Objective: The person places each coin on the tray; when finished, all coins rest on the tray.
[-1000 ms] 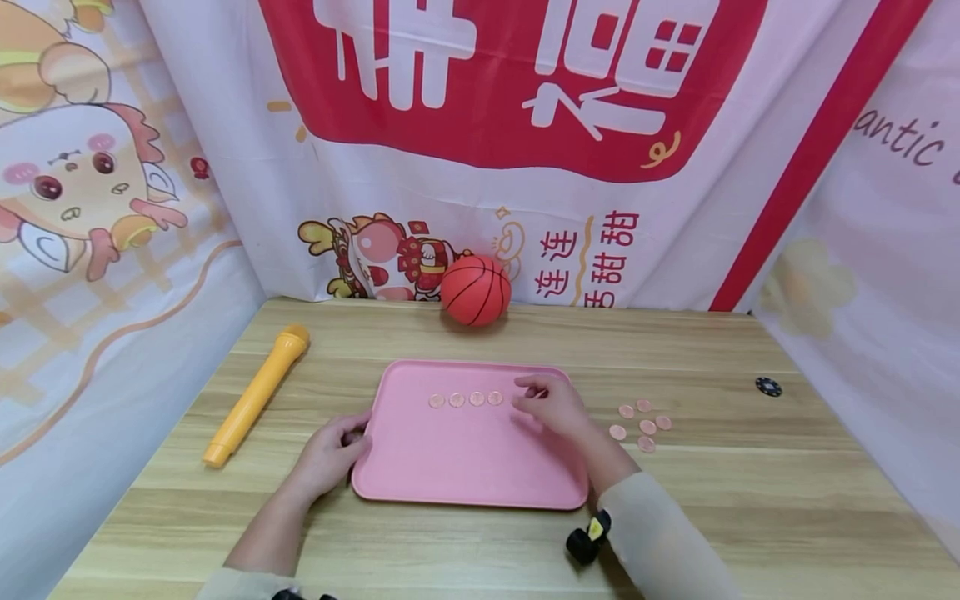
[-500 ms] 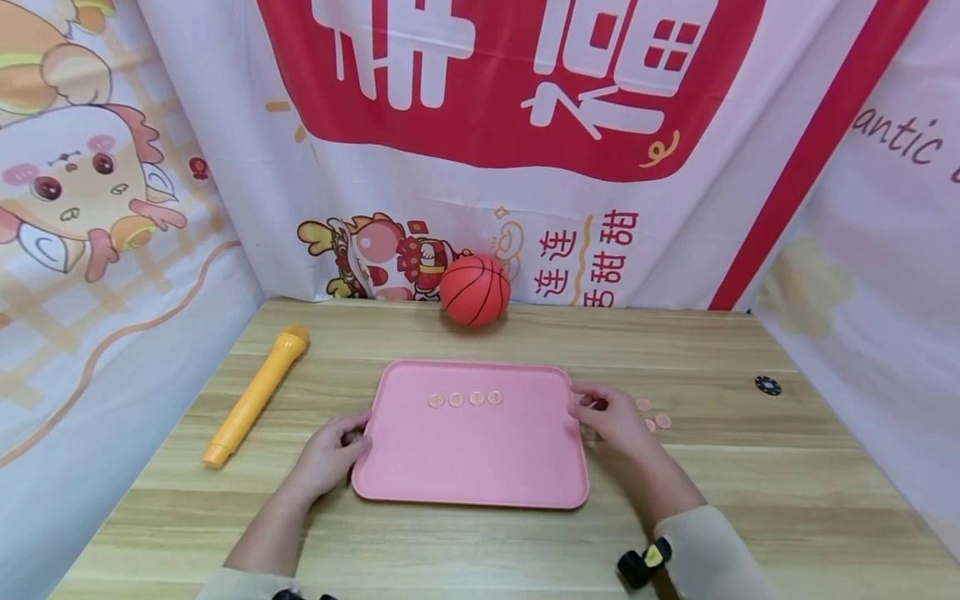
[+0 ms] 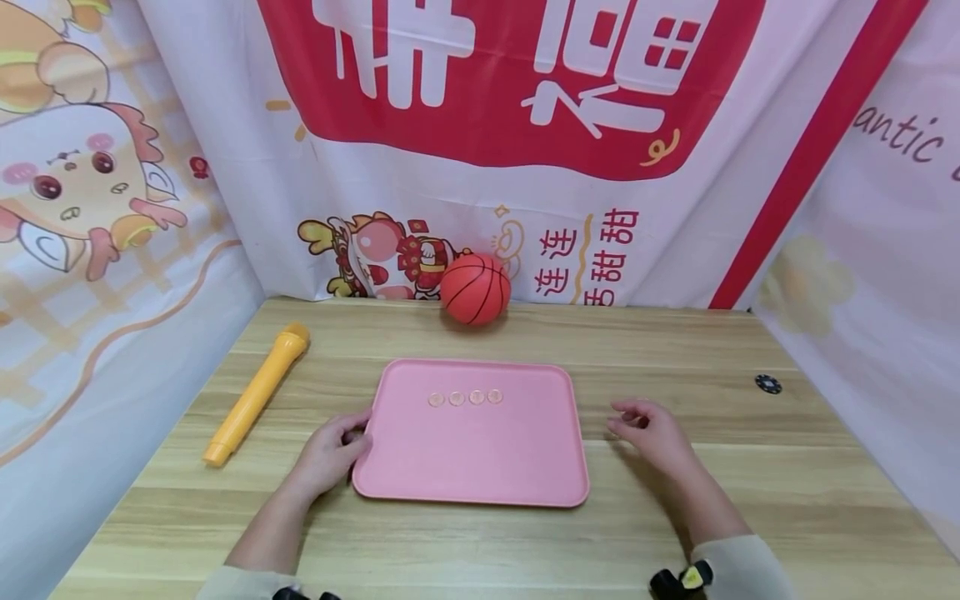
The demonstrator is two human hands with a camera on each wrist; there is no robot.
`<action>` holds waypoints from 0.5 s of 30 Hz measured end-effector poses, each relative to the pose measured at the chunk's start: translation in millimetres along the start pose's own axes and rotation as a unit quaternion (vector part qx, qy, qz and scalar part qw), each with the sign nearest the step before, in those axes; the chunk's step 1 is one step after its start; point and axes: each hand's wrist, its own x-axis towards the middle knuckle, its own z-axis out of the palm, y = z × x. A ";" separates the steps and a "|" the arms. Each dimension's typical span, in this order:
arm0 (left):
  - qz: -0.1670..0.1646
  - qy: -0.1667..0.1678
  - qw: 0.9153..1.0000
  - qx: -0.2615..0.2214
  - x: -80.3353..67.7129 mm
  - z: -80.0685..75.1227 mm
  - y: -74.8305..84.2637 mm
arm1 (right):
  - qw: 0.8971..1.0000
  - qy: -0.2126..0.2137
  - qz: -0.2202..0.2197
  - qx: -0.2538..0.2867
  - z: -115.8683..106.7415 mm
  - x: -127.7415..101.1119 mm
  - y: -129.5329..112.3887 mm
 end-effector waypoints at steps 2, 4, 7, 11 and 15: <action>0.000 -0.002 1.000 0.000 0.3 0.1 0.2 | 1.000 0.003 0.003 -0.022 -1.1 -1.6 3.1; 0.000 -0.001 1.000 0.001 0.7 0.3 0.0 | 0.999 0.003 0.005 -0.038 -1.6 -2.7 5.6; 0.000 0.000 1.000 0.006 1.5 0.6 -0.9 | 0.998 0.003 -0.003 -0.064 -1.8 -3.3 9.3; -0.001 -0.001 1.000 0.009 2.3 0.9 -2.5 | 0.995 0.002 -0.026 -0.099 -2.1 -2.6 12.6; 0.000 0.001 1.000 0.007 2.5 1.0 -3.0 | 0.993 -0.003 -0.039 -0.113 -3.0 -0.9 14.5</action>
